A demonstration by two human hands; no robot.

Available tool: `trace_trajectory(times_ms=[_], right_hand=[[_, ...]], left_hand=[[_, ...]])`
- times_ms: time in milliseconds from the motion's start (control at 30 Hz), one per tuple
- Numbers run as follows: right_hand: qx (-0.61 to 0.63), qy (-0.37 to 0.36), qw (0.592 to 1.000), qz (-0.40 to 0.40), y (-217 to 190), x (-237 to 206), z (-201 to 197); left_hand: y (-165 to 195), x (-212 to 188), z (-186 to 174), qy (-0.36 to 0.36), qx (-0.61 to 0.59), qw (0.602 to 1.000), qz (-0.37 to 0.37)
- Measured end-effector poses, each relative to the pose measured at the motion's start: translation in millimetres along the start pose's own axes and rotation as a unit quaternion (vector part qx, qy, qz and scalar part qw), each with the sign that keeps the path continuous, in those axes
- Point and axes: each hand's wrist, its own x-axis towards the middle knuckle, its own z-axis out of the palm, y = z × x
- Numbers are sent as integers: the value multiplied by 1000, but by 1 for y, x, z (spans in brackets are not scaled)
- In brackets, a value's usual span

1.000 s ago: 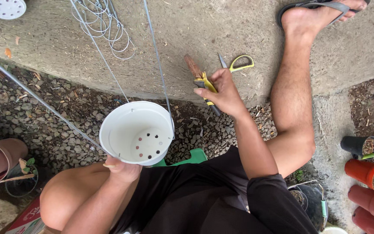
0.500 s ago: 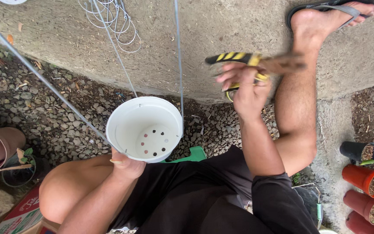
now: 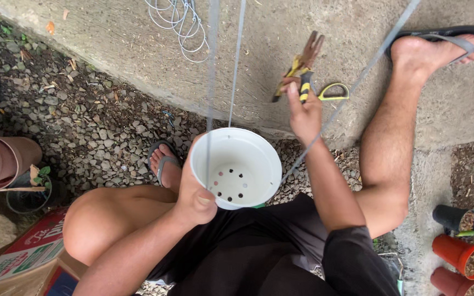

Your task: The person inserts metal wires through pre-drilled holes in a white plastic pot and uses pliers to bend and secure the wire ends inside the pot. The person adjusts the wires to form a hanging support structure.

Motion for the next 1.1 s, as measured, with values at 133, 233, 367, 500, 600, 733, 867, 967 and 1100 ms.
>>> trace_trajectory(times_ms=[133, 233, 367, 500, 600, 733, 867, 967, 1100], right_hand=[[-30, -57, 986, -155, -40, -11, -34], [219, -192, 949, -122, -73, -24, -53], [216, -231, 947, -56, -115, -38, -66], [-414, -191, 850, -263, -162, -51, -83], [-462, -254, 788, -318, -188, -51, -85], [-589, -258, 683, -347, -222, -59, -74], [-673, -248, 580, -386, -244, -60, -59], [-696, -246, 546, -397, -256, -62, -55], [-731, -254, 499, -391, -264, -65, -53]], left_hand=[[11, 2, 6, -22, -51, 998, -12], [15, 0, 9, -47, -96, 994, -26], [17, 0, 10, -72, -89, 993, -26], [17, -2, 8, -83, -82, 993, -25], [16, -5, 8, -88, -88, 991, -43], [14, -6, 9, -89, -76, 993, -37], [12, -7, 10, -84, -68, 993, -40], [11, -7, 10, -85, -64, 993, -46], [10, -7, 10, -91, -53, 994, -35]])
